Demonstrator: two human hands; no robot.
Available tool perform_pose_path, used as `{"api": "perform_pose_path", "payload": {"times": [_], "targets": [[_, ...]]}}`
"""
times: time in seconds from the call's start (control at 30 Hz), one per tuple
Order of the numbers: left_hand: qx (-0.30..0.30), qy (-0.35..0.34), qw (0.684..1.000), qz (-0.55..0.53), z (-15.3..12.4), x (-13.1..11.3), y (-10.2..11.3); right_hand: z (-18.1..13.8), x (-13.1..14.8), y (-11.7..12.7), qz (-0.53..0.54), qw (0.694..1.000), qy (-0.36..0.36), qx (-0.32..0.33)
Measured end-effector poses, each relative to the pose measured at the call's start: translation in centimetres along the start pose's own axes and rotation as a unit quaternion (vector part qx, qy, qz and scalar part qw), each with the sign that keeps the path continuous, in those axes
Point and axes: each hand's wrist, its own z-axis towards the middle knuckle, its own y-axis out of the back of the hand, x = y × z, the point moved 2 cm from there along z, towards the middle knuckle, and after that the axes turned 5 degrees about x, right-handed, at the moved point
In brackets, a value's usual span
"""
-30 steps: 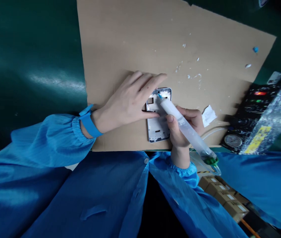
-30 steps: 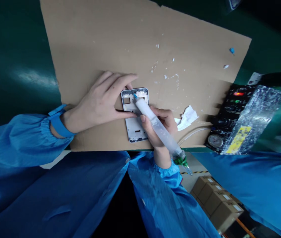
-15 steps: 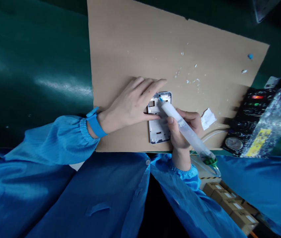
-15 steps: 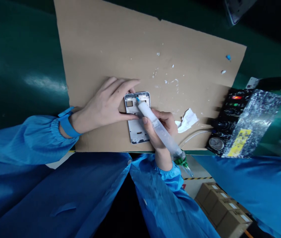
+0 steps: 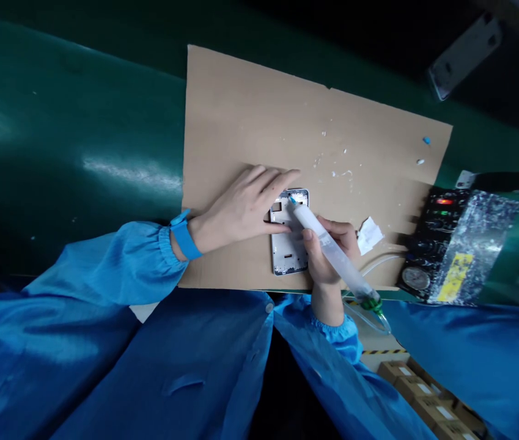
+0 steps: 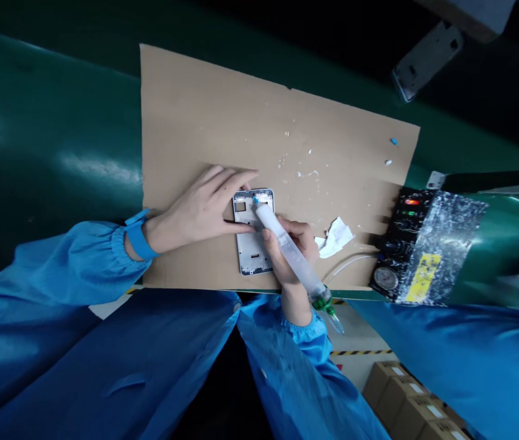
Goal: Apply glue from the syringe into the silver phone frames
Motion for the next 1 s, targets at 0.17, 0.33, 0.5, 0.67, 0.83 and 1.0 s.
{"api": "perform_pose_path", "payload": {"times": [0.17,0.33,0.5,0.67,0.83,1.0], "targets": [[-0.012,-0.014,1.000,0.004,-0.03,-0.08,-0.04,0.00,-0.30,-0.02,-0.002,1.000,0.015,-0.007],[0.002,0.000,1.000,-0.001,-0.10,0.03,-0.11,0.06,-0.46,-0.03,-0.005,1.000,0.021,-0.013],[-0.001,-0.001,1.000,0.001,-0.13,0.01,-0.03,0.19,-0.21,-0.12,0.004,1.000,0.029,-0.008],[-0.006,-0.001,1.000,-0.009,-0.13,0.09,-0.15,0.32,-0.04,-0.25,0.004,0.999,0.040,-0.016],[-0.007,-0.006,1.000,-0.004,-0.10,0.03,-0.06,0.22,-0.47,-0.26,-0.022,0.999,0.044,-0.015],[0.009,0.001,1.000,-0.004,-0.03,0.01,-0.04,0.16,-0.59,-0.26,-0.036,0.999,0.032,-0.014]]}}
